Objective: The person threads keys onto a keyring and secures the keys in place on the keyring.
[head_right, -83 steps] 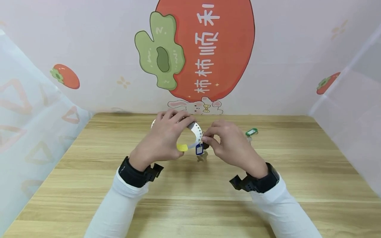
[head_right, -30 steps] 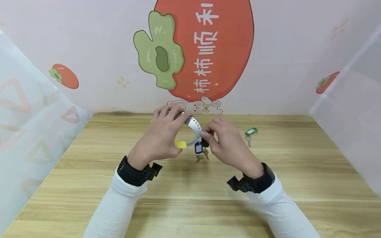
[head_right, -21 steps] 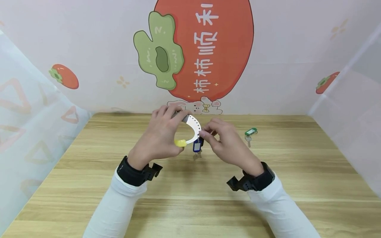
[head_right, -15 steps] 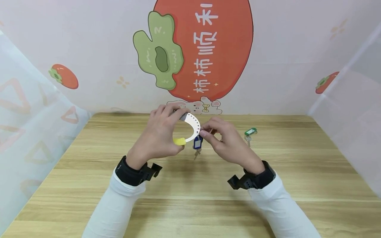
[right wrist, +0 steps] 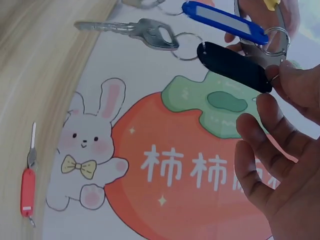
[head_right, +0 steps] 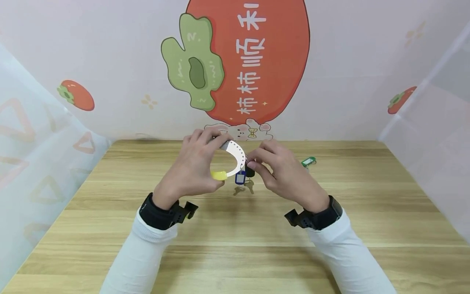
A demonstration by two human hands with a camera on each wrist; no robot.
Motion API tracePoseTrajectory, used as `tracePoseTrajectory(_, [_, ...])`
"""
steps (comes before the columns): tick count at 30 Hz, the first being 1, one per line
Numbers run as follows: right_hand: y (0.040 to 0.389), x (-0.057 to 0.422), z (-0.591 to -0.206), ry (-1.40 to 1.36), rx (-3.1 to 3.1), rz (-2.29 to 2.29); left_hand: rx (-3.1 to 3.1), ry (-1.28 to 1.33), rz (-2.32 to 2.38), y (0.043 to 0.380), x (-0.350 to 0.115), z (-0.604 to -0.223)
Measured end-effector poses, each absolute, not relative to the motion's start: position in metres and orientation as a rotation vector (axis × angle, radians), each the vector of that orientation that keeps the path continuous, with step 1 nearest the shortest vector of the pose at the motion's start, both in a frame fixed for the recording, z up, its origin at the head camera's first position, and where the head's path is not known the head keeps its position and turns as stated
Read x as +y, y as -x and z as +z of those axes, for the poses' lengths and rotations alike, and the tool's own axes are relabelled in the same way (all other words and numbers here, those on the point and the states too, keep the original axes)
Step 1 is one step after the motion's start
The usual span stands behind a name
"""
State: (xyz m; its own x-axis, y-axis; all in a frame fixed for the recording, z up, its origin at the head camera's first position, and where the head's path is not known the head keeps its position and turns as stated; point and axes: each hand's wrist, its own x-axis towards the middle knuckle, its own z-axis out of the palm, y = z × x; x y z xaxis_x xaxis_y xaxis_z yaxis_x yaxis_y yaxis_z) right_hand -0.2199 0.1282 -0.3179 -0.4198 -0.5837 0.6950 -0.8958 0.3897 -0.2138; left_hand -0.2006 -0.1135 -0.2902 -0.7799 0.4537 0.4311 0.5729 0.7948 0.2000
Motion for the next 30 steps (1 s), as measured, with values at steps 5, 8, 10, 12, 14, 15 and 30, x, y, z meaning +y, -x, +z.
tracePoseTrajectory(5, [0.218, 0.126, -0.316, -1.248, -2.115, 0.871, -2.596, 0.820, -0.408, 0.199, -0.113, -0.290])
tracePoseTrajectory(8, [0.215, 0.124, -0.315, -1.214, -2.143, 0.918, -2.598, 0.838, -0.375, 0.199, -0.112, -0.290])
tracePoseTrajectory(10, [0.212, 0.123, -0.314, -1.170, -2.193, 0.987, -2.597, 0.845, -0.359, 0.199, -0.111, -0.290])
tracePoseTrajectory(12, [0.210, 0.123, -0.313, -1.120, -2.259, 1.077, -2.600, 0.854, -0.340, 0.199, -0.111, -0.289])
tracePoseTrajectory(14, [0.207, 0.123, -0.312, -1.061, -2.330, 1.175, -2.596, 0.863, -0.328, 0.199, -0.110, -0.289])
tracePoseTrajectory(15, [0.206, 0.123, -0.311, -1.031, -2.363, 1.215, -2.595, 0.864, -0.324, 0.199, -0.110, -0.288])
tracePoseTrajectory(30, [0.210, 0.125, -0.312, -1.067, -2.355, 1.841, -2.586, 0.785, -0.461, 0.197, -0.112, -0.289])
